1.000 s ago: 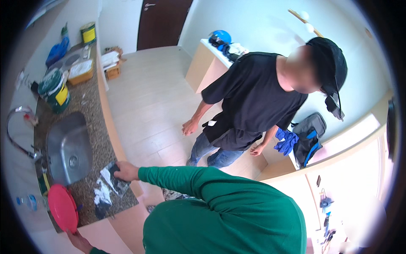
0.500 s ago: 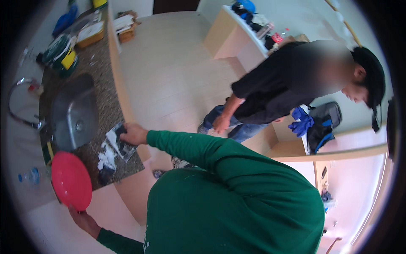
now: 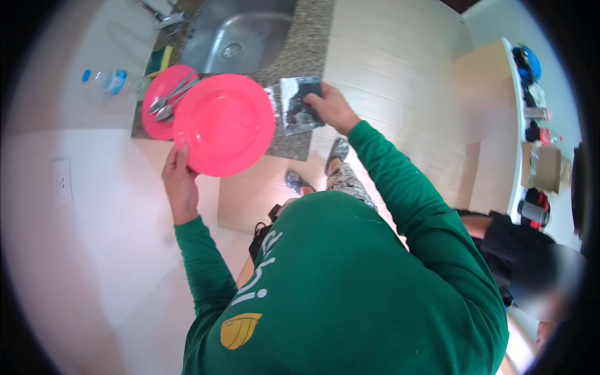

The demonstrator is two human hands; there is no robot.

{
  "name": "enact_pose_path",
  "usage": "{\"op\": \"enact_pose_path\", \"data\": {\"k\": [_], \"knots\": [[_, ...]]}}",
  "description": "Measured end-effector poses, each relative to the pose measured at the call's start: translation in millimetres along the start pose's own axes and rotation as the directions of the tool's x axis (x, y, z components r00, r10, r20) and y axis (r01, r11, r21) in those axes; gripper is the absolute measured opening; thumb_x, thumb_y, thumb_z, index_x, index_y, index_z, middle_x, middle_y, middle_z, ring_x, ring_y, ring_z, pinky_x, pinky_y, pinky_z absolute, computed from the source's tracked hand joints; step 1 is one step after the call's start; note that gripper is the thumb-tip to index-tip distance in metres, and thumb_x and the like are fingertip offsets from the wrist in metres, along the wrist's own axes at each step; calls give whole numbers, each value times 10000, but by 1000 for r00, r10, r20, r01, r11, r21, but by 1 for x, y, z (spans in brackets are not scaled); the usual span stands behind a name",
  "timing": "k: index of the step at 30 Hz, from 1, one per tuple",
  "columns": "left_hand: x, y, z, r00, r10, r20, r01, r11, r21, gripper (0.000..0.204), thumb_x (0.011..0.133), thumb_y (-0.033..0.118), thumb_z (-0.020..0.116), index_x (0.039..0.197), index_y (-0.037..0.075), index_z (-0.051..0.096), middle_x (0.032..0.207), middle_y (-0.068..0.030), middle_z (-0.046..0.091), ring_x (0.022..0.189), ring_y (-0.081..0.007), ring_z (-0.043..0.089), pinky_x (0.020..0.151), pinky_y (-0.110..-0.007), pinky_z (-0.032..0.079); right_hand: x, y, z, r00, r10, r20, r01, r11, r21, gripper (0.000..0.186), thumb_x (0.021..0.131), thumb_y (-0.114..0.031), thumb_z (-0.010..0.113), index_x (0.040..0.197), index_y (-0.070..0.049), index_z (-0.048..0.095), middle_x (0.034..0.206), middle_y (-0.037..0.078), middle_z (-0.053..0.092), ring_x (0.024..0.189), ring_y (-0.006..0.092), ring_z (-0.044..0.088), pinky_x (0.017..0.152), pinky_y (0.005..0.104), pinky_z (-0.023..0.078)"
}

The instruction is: The person scoops white wall compound from a bucket onto a pink plate, then uses two putty knives to spread and smooth the compound on the countertop. They walk to a wall and apply the compound to a small area near an electrical outlet, smoothing it with a putty knife.

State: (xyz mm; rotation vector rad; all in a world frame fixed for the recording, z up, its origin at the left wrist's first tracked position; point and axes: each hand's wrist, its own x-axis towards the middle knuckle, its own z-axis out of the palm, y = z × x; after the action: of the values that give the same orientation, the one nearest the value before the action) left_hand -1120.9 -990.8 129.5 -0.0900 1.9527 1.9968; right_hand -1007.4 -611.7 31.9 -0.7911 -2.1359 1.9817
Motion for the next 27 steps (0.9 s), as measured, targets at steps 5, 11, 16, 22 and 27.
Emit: {"op": "enact_pose_path", "data": {"k": [5,11,16,22,27], "knots": [[-2,4,6,999,5,-44,-2,999,49,401,1111,253,666,1437,20,657,1210,-72,768,972,-156,757,832,-320,621,-9,-16,-4,995,87,42,-89,996,32,350,965,-181,666,1221,57,679,1060,135,776,940,209,730,890,358,578],[3,6,4,999,18,-35,-15,996,85,371,1107,259,675,1385,12,674,1153,-68,772,938,-148,749,805,-315,613,-14,-23,-4,995,86,51,-88,995,46,337,974,-166,654,1228,56,671,1067,121,769,934,188,718,880,351,578],[11,6,-2,998,33,-58,-26,993,116,362,1107,257,671,1369,7,677,1125,-64,768,913,-146,745,788,-318,611,-13,-20,-4,997,56,49,-60,995,76,326,976,-169,653,1213,54,672,1059,121,762,932,191,714,872,353,577],[18,10,-4,993,62,-99,-48,990,134,374,1112,244,665,1386,-9,686,1079,-70,769,868,-136,731,735,-312,615,-12,-23,-6,992,103,69,-101,994,-28,319,1006,-151,637,1278,10,678,1097,61,755,960,137,693,895,309,563],[19,12,-5,995,73,-74,-61,986,153,373,1110,251,670,1385,0,678,1125,-64,767,901,-135,741,747,-304,607,-10,-20,-6,993,102,66,-103,995,2,303,1007,-149,636,1265,2,686,1092,57,757,956,134,693,898,309,565]]}}
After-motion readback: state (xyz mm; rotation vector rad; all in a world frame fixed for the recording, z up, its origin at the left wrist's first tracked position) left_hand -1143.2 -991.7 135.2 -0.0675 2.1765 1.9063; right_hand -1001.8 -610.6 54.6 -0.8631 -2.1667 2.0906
